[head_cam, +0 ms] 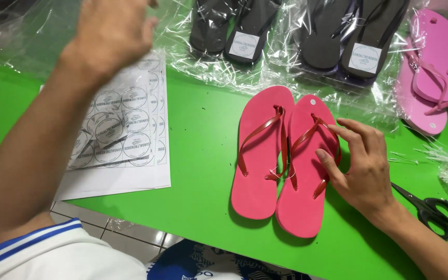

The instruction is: The person trims excess material from the straps of pink flip-flops using scissors. They then place the flip-flops into a clear plastic bag, apply a sticker to the packaging, and set the bag aside. The person repeats the trimming process on a second pair of pink flip-flops.

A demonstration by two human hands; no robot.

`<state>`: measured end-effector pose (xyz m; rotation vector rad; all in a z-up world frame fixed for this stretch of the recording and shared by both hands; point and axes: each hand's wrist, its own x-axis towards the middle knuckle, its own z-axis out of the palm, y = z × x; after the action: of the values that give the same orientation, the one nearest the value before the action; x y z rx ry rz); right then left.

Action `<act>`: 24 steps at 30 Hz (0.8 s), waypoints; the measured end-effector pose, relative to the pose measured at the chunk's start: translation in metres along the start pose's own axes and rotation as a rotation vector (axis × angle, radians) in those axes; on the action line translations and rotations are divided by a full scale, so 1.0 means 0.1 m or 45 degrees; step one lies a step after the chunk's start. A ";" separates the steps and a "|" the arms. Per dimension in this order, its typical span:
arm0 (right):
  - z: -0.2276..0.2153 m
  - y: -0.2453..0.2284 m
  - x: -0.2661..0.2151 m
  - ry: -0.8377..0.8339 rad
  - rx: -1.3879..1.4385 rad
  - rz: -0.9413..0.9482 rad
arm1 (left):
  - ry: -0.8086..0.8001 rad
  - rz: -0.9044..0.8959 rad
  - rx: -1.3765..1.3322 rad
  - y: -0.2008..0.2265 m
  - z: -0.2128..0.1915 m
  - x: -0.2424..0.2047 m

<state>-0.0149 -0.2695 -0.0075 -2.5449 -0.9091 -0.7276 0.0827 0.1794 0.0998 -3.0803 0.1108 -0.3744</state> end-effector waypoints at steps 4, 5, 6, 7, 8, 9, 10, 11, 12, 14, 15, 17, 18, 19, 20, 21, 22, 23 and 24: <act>0.07 0.01 -0.05 -0.088 0.033 0.071 | 0.150 -0.201 0.079 -0.90 0.45 0.21; 0.08 0.02 -0.04 -0.094 0.044 0.074 | -0.001 -0.289 -0.074 -0.90 0.39 0.16; 0.09 0.03 -0.02 -0.099 0.056 0.078 | -0.151 -0.373 -0.228 -0.89 0.33 0.10; 0.08 0.03 -0.01 -0.096 0.057 0.075 | -0.148 -0.375 -0.226 -1.06 0.52 0.14; 0.08 0.02 0.00 -0.111 0.080 0.092 | -0.181 -0.362 -0.143 -1.22 0.71 0.19; 0.07 0.01 0.01 -0.134 0.103 0.111 | -0.221 -0.350 -0.064 -1.38 0.93 0.22; 0.07 0.01 -0.01 -0.139 0.104 0.109 | -0.224 -0.353 -0.066 -1.46 1.08 0.20; 0.07 0.02 -0.01 -0.144 0.113 0.117 | -0.094 -0.411 -0.210 -1.56 1.20 0.20; 0.08 0.02 -0.01 -0.149 0.122 0.125 | 0.037 -0.467 -0.355 -1.65 1.32 0.20; 0.09 0.03 -0.02 -0.158 0.126 0.134 | 0.044 -0.580 -0.395 -1.65 1.24 0.20; 0.10 0.04 -0.02 -0.169 0.126 0.147 | 0.049 -0.689 -0.438 -1.65 1.20 0.19; 0.10 0.04 -0.02 -0.174 0.125 0.142 | -0.019 -0.656 -0.487 -1.64 0.99 0.13; 0.10 0.04 -0.02 -0.179 0.123 0.146 | -0.092 -0.615 -0.535 -1.63 0.88 0.10; 0.09 0.04 -0.01 -0.180 0.124 0.144 | -0.092 -0.618 -0.535 -1.69 0.82 0.07; 0.09 0.04 -0.01 -0.195 0.127 0.155 | -0.067 -0.594 -0.518 -1.75 0.77 0.05; 0.09 0.04 -0.02 -0.210 0.131 0.170 | -0.045 -0.568 -0.500 -1.80 0.73 0.04; 0.09 0.04 -0.02 -0.211 0.133 0.172 | -0.048 -0.568 -0.498 -1.80 0.69 0.00; 0.10 0.04 -0.02 -0.208 0.135 0.170 | 0.001 -0.501 -0.527 -1.80 0.65 -0.02; 0.10 0.04 -0.01 -0.206 0.136 0.168 | 0.050 -0.434 -0.555 -1.80 0.60 -0.04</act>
<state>-0.0098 -0.2683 -0.0169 -2.5672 -0.7969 -0.4280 0.1052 0.3604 0.0489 -3.5249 -0.3898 -0.4788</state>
